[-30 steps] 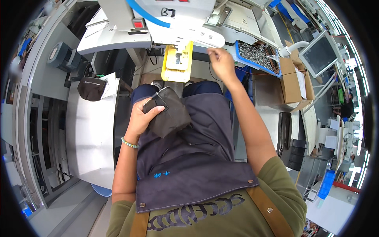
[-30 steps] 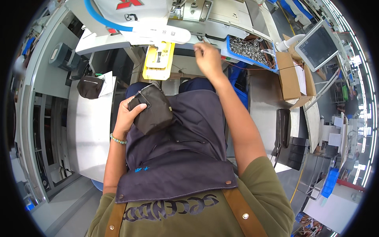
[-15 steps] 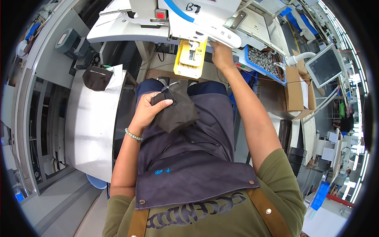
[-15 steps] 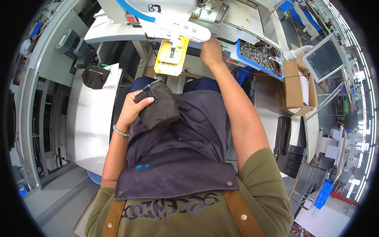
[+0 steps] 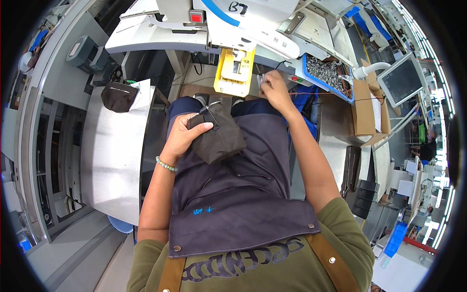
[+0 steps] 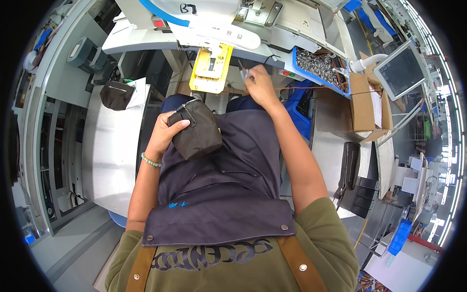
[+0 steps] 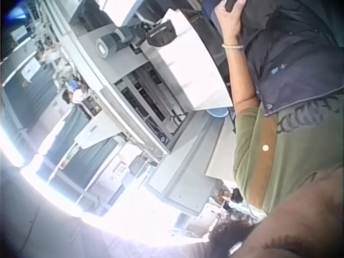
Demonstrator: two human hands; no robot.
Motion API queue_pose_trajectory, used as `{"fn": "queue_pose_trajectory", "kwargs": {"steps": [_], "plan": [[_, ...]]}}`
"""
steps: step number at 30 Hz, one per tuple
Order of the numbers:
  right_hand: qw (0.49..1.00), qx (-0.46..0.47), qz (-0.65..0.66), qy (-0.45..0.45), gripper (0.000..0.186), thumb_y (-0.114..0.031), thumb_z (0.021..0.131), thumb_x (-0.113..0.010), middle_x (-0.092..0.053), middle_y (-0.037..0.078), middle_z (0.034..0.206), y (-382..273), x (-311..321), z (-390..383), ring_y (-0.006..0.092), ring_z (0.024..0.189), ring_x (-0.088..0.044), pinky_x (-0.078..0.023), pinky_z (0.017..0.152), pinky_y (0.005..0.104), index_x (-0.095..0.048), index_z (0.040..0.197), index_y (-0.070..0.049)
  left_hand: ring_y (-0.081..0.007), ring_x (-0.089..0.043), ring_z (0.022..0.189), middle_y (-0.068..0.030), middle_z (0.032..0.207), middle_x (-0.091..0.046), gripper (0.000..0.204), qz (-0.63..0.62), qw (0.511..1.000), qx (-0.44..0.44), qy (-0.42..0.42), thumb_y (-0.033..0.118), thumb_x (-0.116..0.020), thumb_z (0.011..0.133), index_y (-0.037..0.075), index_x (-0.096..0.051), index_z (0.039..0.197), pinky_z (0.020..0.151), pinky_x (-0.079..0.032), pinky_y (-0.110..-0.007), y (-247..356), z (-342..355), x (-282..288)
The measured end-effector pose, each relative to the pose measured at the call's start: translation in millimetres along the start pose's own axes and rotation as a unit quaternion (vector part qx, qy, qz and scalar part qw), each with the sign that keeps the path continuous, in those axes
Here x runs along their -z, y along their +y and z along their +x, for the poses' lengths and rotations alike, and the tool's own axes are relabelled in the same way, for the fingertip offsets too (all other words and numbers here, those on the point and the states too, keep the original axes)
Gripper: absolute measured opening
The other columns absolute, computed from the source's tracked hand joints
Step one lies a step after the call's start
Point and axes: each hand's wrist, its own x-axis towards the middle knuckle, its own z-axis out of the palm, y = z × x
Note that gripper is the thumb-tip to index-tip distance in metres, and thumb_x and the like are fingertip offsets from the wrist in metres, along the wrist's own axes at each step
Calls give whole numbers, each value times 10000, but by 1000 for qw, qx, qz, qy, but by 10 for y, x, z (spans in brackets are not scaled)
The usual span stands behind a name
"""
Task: Sewing a leather pouch using an industrial sewing machine.
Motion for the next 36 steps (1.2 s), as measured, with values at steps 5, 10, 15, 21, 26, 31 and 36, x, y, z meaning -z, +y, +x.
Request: {"fn": "queue_pose_trajectory", "kwargs": {"steps": [5, 10, 15, 21, 26, 31, 36], "plan": [[902, -239, 336, -132, 255, -56, 885, -480, -636, 88, 962, -235, 44, -442, 128, 689, -646, -488, 580, 231, -614, 1097, -9, -27, -599, 809, 36, 901, -695, 151, -14, 1000, 10, -18, 118, -747, 909, -2, -721, 997, 755, -504, -214, -7, 68, 31], [893, -205, 337, -214, 535, 7, 822, -450, -653, 78, 978, -801, 115, -687, 79, 648, -578, -453, 557, 211, -528, 1351, -20, -41, -600, 914, 18, 1009, -699, 221, -6, 1000, -31, -1, 97, -725, 919, -11, -694, 1109, 852, -498, -224, -60, 182, 57], [869, -199, 380, -245, 483, -177, 966, -444, -498, -44, 904, -1048, 121, -790, 48, 715, -435, -365, 608, 193, -535, 1415, -23, -55, -596, 980, 6, 1087, -691, 286, 5, 999, -27, -23, 87, -711, 924, -15, -666, 1187, 911, -486, -233, -9, 212, 72], [952, -61, 228, -196, 412, -261, 1081, -444, -513, -12, 966, -1270, -37, -825, 68, 831, -465, -408, 743, 211, -565, 1404, -34, -65, -599, 998, 3, 1098, -688, 292, 18, 999, -31, -41, 87, -699, 931, -25, -659, 1198, 923, -484, -240, 68, 169, 119], [966, -47, 204, -154, 381, -197, 1045, -551, -563, 18, 1116, -1342, -214, -768, 74, 934, -516, -434, 845, 233, -588, 1389, -37, -59, -595, 994, 8, 1091, -683, 292, 41, 997, -36, -46, 95, -704, 932, -20, -660, 1196, 913, -486, -239, 112, 128, 139], [945, -61, 289, -143, 372, -178, 993, -632, -632, 56, 1124, -1383, -342, -744, 95, 928, -568, -475, 851, 265, -626, 1332, -26, -49, -589, 952, 19, 1043, -689, 265, 55, 996, -50, -42, 103, -711, 933, -17, -676, 1166, 877, -488, -228, 125, 93, 154], [910, -126, 360, -162, 344, -163, 1001, -622, -658, 5, 1089, -1519, -266, -701, 46, 897, -541, -464, 809, 227, -643, 1315, -24, -38, -588, 898, 29, 974, -698, 233, 76, 994, -59, -43, 106, -720, 929, -20, -691, 1123, 831, -496, -219, 174, 85, 162]]}}
